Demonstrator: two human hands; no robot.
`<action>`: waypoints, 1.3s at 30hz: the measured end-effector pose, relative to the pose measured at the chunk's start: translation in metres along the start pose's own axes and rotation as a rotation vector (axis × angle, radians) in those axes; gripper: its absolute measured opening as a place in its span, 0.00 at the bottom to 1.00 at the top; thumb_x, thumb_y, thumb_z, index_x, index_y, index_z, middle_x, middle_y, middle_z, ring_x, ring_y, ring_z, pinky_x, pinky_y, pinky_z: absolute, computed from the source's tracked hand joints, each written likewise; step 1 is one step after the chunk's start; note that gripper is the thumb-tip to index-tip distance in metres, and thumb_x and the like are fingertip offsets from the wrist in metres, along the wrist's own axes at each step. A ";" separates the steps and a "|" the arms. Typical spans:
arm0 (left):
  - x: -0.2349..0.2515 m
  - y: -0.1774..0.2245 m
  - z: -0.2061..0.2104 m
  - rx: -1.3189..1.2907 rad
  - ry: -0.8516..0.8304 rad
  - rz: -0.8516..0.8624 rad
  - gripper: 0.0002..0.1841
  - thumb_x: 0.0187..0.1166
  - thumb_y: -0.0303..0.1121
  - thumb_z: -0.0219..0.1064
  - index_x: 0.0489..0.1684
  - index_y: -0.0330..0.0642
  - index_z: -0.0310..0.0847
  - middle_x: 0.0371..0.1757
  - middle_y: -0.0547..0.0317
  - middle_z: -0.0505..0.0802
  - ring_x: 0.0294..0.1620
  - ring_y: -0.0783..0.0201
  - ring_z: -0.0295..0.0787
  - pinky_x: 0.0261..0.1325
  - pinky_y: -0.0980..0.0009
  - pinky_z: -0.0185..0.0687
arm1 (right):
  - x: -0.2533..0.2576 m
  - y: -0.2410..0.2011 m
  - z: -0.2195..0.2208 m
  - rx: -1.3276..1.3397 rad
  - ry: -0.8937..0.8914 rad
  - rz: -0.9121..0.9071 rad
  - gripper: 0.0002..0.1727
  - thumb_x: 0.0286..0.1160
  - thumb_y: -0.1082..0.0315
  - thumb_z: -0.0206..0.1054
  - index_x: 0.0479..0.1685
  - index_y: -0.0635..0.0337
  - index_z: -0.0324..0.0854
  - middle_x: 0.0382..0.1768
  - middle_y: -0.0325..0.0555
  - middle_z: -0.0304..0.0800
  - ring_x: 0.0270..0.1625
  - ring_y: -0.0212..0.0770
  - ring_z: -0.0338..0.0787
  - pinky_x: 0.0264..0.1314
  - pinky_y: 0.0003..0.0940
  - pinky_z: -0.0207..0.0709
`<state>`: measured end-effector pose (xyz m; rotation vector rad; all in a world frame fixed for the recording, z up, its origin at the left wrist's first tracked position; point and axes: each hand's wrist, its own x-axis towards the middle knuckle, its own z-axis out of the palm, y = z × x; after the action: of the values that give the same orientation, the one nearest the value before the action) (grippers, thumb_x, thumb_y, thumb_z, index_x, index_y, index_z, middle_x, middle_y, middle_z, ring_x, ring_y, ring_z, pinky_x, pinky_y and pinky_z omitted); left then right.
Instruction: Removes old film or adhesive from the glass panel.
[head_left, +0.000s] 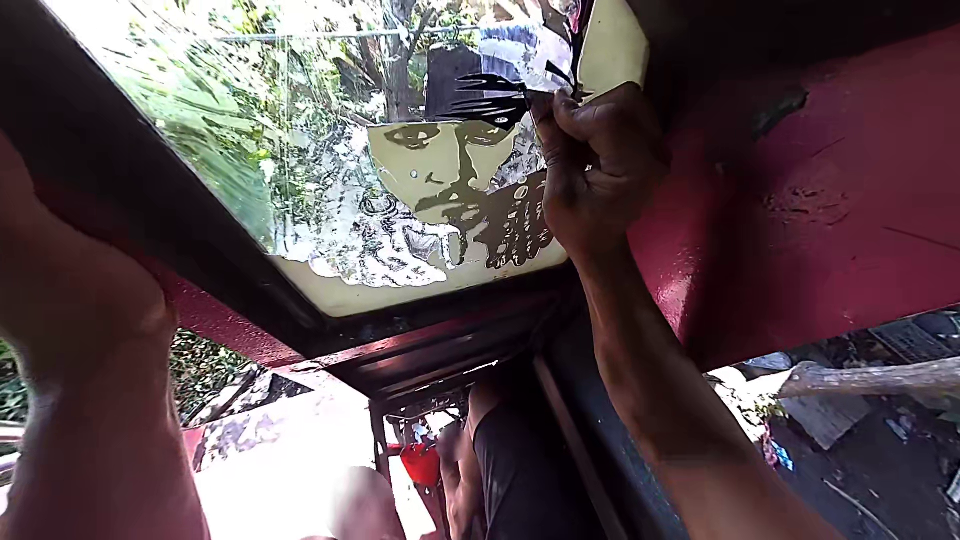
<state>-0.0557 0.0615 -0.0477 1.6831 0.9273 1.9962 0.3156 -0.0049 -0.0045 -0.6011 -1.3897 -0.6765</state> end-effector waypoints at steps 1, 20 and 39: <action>0.000 0.000 0.000 -0.012 0.009 0.002 0.18 0.94 0.44 0.48 0.62 0.48 0.83 0.56 0.62 0.90 0.64 0.63 0.86 0.71 0.58 0.81 | 0.001 -0.001 0.001 -0.012 0.003 0.001 0.03 0.69 0.81 0.71 0.33 0.73 0.91 0.27 0.47 0.84 0.34 0.30 0.85 0.37 0.19 0.80; -0.001 0.137 0.180 0.763 -0.359 1.054 0.11 0.81 0.44 0.69 0.55 0.61 0.93 0.56 0.46 0.90 0.58 0.40 0.80 0.60 0.43 0.62 | -0.011 0.002 -0.001 0.508 0.126 0.323 0.06 0.65 0.83 0.70 0.40 0.72 0.87 0.32 0.36 0.91 0.28 0.19 0.85 0.28 0.16 0.82; 0.001 0.115 0.173 0.639 -0.366 1.217 0.04 0.82 0.33 0.66 0.42 0.54 0.88 0.42 0.56 0.87 0.51 0.51 0.77 0.61 0.52 0.57 | -0.011 -0.001 0.003 0.439 0.145 0.311 0.07 0.68 0.80 0.69 0.40 0.76 0.89 0.31 0.44 0.89 0.28 0.20 0.82 0.29 0.14 0.77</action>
<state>0.1261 0.0220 0.0441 3.4141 0.3903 1.8688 0.3123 -0.0021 -0.0148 -0.3945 -1.2238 -0.1517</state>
